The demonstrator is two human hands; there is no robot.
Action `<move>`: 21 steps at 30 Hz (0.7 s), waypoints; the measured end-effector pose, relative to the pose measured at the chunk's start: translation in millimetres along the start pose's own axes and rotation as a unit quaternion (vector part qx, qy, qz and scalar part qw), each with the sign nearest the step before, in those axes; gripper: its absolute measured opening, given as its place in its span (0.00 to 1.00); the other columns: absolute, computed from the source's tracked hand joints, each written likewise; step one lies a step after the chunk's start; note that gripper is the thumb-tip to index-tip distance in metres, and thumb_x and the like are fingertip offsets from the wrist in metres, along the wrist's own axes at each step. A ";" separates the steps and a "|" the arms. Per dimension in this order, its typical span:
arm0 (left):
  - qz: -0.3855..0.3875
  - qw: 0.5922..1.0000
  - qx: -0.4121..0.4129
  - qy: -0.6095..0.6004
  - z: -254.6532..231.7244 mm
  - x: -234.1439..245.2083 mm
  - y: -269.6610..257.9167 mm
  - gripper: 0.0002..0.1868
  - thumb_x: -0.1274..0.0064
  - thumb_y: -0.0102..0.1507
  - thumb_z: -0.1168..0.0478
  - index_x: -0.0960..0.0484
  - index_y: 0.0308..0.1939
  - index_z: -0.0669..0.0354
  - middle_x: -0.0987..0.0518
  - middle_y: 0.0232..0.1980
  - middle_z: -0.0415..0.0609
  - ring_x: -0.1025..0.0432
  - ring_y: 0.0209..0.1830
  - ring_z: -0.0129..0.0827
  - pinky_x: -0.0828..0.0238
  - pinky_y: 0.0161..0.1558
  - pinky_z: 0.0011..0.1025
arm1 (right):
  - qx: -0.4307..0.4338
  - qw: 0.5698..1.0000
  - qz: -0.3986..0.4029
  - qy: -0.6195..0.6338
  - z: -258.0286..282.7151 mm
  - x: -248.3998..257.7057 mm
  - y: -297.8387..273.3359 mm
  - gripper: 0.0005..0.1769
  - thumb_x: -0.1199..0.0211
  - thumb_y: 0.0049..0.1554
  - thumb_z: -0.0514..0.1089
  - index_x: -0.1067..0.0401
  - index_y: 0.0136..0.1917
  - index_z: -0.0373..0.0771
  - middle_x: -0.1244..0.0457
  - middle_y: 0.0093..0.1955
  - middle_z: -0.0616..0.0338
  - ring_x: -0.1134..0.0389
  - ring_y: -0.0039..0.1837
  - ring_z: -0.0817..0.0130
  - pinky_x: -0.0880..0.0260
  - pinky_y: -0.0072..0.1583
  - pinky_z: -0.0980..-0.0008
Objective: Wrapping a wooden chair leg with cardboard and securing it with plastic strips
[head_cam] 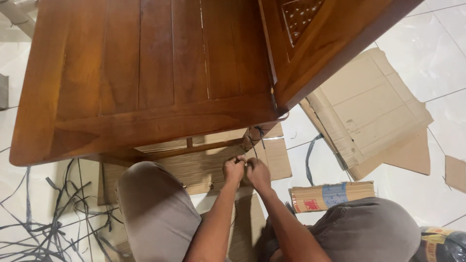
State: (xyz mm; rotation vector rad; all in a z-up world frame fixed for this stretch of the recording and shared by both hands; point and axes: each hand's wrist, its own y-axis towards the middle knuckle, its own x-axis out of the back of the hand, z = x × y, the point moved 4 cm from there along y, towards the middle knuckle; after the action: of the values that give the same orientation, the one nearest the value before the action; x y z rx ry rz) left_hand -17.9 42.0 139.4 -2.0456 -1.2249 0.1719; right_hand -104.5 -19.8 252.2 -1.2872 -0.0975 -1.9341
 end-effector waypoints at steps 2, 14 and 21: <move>-0.014 0.999 0.003 0.038 6.1 -3.1 6.2 0.15 0.38 0.54 0.45 0.09 0.43 0.35 0.12 0.38 0.39 0.19 0.46 0.37 0.22 0.47 0.36 | -0.096 0.983 -0.071 0.137 4.0 16.4 0.8 0.19 0.49 0.63 0.50 0.25 0.61 0.42 0.31 0.56 0.38 0.32 0.64 0.37 0.33 0.66 0.42; 0.018 0.998 -0.040 0.044 -10.2 17.8 -20.0 0.12 0.42 0.59 0.52 0.09 0.44 0.40 0.12 0.44 0.47 0.20 0.51 0.49 0.23 0.50 0.43 | -0.147 0.962 -0.102 0.207 -1.8 -3.1 38.3 0.15 0.35 0.54 0.52 0.20 0.51 0.44 0.27 0.50 0.48 0.30 0.63 0.44 0.31 0.63 0.47; 0.000 0.995 -0.054 0.079 -7.5 17.0 -8.8 0.12 0.45 0.57 0.58 0.08 0.40 0.38 0.12 0.42 0.49 0.20 0.49 0.50 0.21 0.48 0.44 | -0.144 0.959 -0.089 0.227 13.6 1.7 28.3 0.20 0.36 0.53 0.55 0.22 0.54 0.42 0.28 0.52 0.46 0.29 0.62 0.46 0.29 0.62 0.50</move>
State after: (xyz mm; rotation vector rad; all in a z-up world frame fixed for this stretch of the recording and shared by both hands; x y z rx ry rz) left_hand -11.5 54.3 154.6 -2.1072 -1.1582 -0.0577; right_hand -76.4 -33.8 250.4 -1.0018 0.3202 -2.4212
